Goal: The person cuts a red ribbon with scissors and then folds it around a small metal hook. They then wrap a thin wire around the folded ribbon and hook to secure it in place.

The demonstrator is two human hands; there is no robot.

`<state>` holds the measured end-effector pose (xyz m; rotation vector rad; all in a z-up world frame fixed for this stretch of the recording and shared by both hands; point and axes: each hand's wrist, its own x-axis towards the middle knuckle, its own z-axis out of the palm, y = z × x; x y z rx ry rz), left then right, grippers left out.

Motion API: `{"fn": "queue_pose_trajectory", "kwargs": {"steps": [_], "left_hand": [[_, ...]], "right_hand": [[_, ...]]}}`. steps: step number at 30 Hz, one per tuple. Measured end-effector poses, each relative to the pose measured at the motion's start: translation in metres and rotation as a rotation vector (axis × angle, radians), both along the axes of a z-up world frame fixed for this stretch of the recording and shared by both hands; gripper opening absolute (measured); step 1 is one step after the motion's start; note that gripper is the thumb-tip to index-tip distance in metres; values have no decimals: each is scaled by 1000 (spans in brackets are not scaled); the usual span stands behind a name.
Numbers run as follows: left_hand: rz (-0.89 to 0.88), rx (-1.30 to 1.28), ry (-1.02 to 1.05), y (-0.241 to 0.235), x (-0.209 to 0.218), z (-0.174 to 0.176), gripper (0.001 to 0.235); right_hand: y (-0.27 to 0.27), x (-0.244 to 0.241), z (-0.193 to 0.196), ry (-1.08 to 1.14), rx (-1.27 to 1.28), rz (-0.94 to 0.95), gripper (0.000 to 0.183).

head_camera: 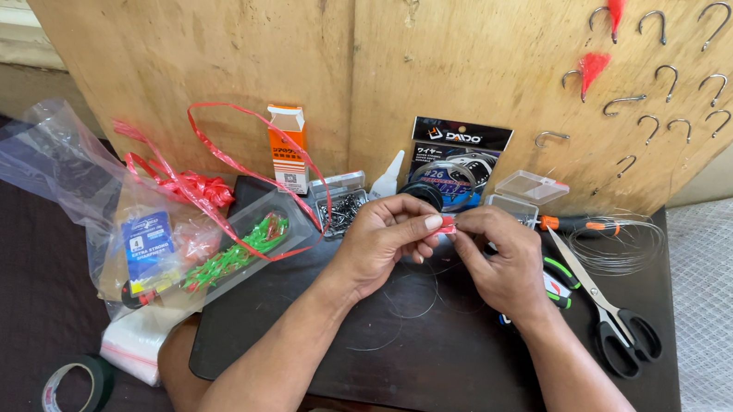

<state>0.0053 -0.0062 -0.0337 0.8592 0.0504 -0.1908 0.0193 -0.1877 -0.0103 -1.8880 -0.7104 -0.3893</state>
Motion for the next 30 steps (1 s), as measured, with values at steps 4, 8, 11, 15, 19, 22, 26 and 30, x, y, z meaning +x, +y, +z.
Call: {"fn": "queue_pose_trajectory", "kwargs": {"steps": [4, 8, 11, 15, 19, 22, 26, 30], "left_hand": [[-3, 11, 6, 0, 0, 3, 18], [0, 18, 8, 1, 0, 1, 18], [-5, 29, 4, 0, -1, 1, 18], [0, 66, -30, 0, 0, 1, 19], [6, 83, -48, 1, 0, 3, 18], [16, 86, -60, 2, 0, 2, 18], [17, 89, -72, 1, 0, 2, 18], [15, 83, -71, 2, -1, 2, 18]], "right_hand": [[3, -1, 5, -42, -6, -5, 1], [0, 1, -1, -72, -20, -8, 2], [-1, 2, -3, -75, -22, -9, 1], [2, 0, 0, -53, 3, -4, 0], [3, -1, 3, -37, 35, 5, 2], [3, -1, 4, -31, 54, -6, 3], [2, -1, 3, -38, 40, -12, 2], [3, -1, 4, -21, 38, -18, 3]]}}
